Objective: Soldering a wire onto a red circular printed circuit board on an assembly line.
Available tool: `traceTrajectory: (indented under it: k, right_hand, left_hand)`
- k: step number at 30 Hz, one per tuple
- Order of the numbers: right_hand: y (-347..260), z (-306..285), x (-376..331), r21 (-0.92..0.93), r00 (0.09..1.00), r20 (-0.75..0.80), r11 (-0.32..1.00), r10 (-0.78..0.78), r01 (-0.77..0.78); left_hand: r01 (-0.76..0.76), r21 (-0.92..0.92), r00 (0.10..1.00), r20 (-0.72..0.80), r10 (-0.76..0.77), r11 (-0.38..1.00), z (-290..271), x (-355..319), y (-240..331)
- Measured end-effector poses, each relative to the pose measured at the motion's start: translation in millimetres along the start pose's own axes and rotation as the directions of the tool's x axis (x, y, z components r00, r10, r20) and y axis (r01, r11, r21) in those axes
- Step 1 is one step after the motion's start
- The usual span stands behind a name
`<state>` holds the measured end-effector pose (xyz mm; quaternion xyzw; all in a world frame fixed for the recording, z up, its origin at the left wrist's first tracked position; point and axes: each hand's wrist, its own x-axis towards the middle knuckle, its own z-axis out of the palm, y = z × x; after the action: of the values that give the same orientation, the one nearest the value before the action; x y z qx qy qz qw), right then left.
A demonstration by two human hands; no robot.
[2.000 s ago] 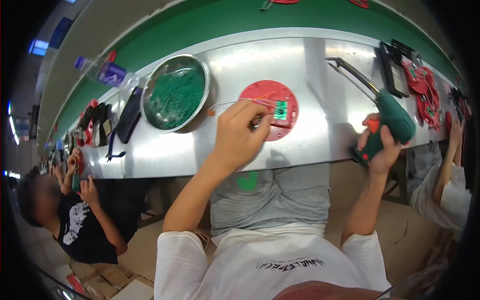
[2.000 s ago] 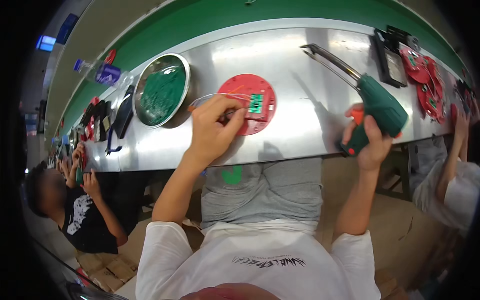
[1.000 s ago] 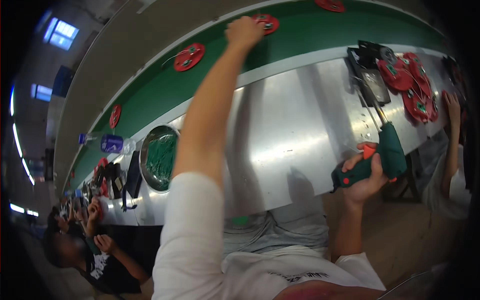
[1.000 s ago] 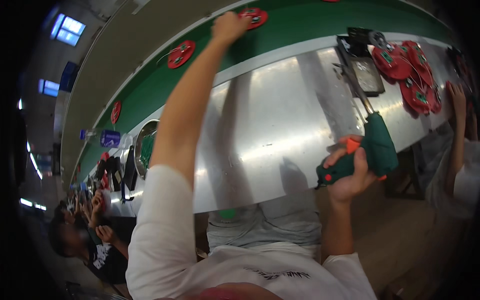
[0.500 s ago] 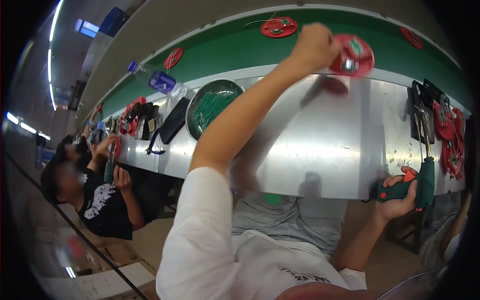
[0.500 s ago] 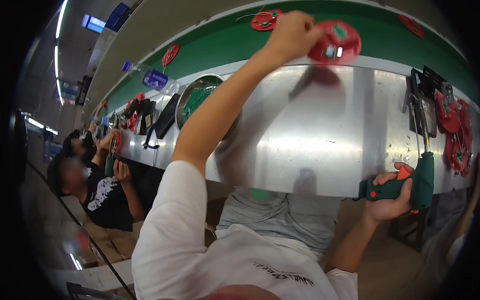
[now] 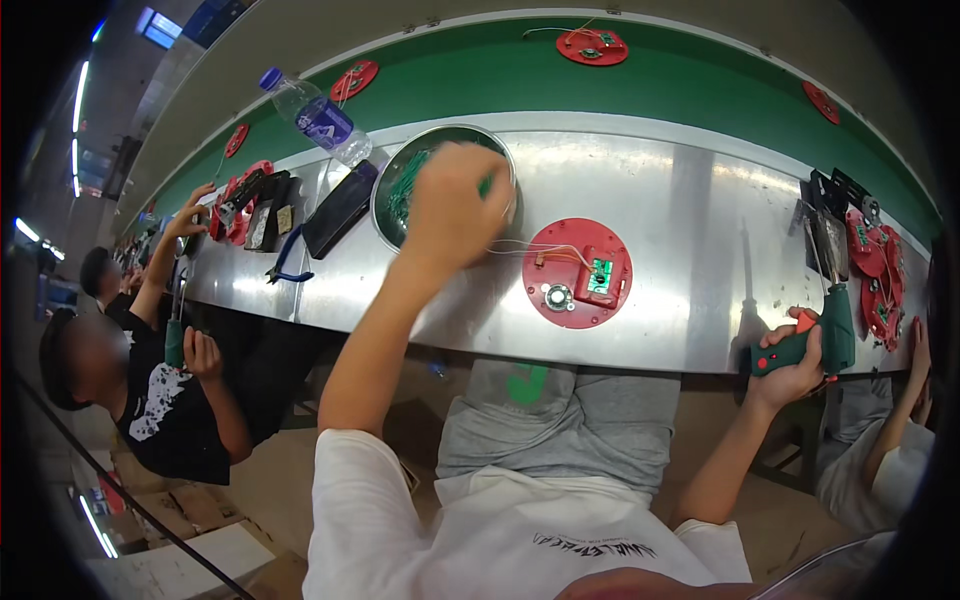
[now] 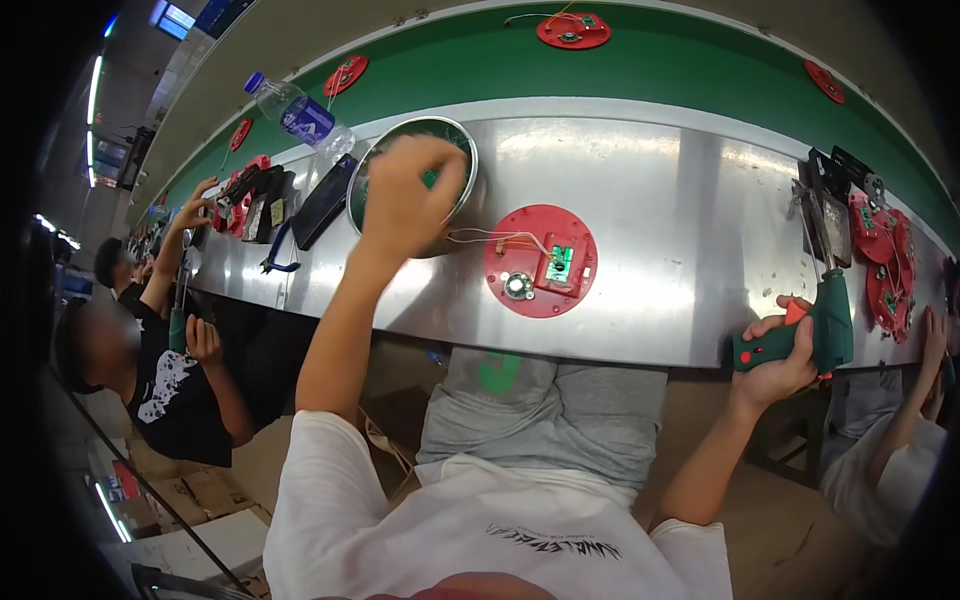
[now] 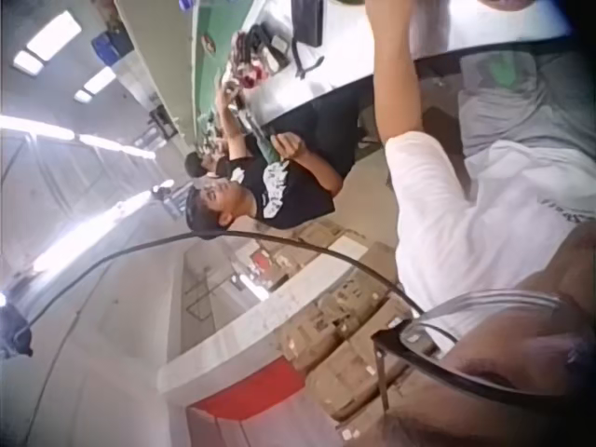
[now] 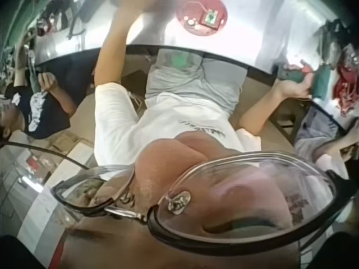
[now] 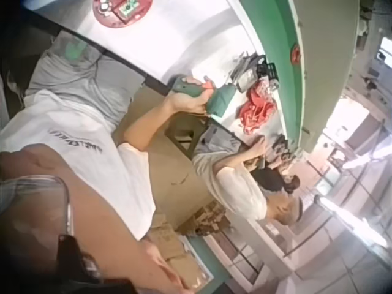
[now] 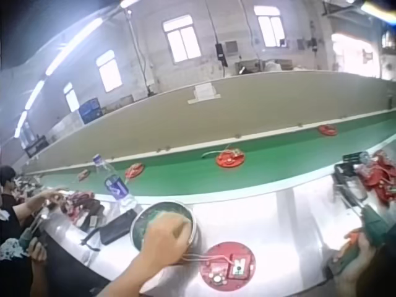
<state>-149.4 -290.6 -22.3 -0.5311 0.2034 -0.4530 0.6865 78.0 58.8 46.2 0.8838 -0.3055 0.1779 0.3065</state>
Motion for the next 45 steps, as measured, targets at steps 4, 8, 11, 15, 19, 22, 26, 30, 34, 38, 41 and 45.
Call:
traceTrajectory:
  k: [4, 8, 11, 15, 19, 22, 26, 30, 34, 38, 41, 45]
  right_hand:
    - [1, 8, -1, 0.001, 1.000, -0.014, 1.000, 0.013, -0.013]
    - [-4, 17, -3, -0.019, 1.000, -0.027, 1.000, -0.002, 0.001]
    - [-3, 14, 1, 0.000, 1.000, -0.006, 1.000, -0.011, 0.011]
    - [-6, 17, 0, -0.011, 1.000, -0.004, 1.000, -0.004, 0.004]
    - [-5, 15, -2, -0.009, 1.000, 0.000, 1.000, -0.016, 0.016]
    - [-6, 13, -2, 0.002, 1.000, 0.010, 1.000, -0.012, 0.012]
    - [-6, 13, -2, 0.016, 1.000, 0.020, 1.000, -0.009, 0.009]
    - [-5, 16, -1, 0.013, 1.000, 0.028, 1.000, -0.010, 0.010]
    - [-6, 16, -1, 0.011, 1.000, 0.015, 1.000, -0.005, 0.005]
    - [-7, 18, -2, 0.003, 1.000, 0.008, 1.000, -0.005, 0.005]
    - [-7, 18, -2, 0.010, 1.000, 0.018, 1.000, -0.002, 0.002]
    - [-9, 17, -3, 0.009, 0.998, 0.062, 1.000, -0.026, 0.025]
  left_hand:
    - [0.068, 0.309, 0.997, -0.001, -0.071, 0.949, 2, 15, -41]
    - [0.028, 0.317, 0.988, 0.135, -0.074, 0.948, 16, 31, -56]
    - [0.060, 0.174, 0.994, 0.075, -0.074, 0.983, 10, 42, -56]
    - [0.118, -0.090, 0.987, -0.094, -0.127, 0.989, -31, 49, -45]
    - [0.214, -0.033, 0.975, -0.057, -0.216, 0.976, -48, 38, -39]
    - [0.126, 0.047, 0.991, 0.046, -0.128, 0.991, -52, 27, -37]
    - [-0.005, 0.137, 0.973, 0.230, -0.027, 0.991, -46, 16, -45]
    - [-0.128, 0.245, 0.957, 0.285, 0.055, 0.961, -32, 14, -50]
    - [-0.153, 0.302, 0.947, 0.316, 0.053, 0.941, -23, 19, -45]
    - [-0.092, 0.404, 0.918, 0.388, -0.079, 0.910, -21, 23, -46]
    - [-0.107, 0.397, 0.919, 0.389, -0.062, 0.911, -22, 22, -52]
    - [-0.167, 0.144, 0.980, 0.133, 0.148, 0.976, -28, 23, -49]
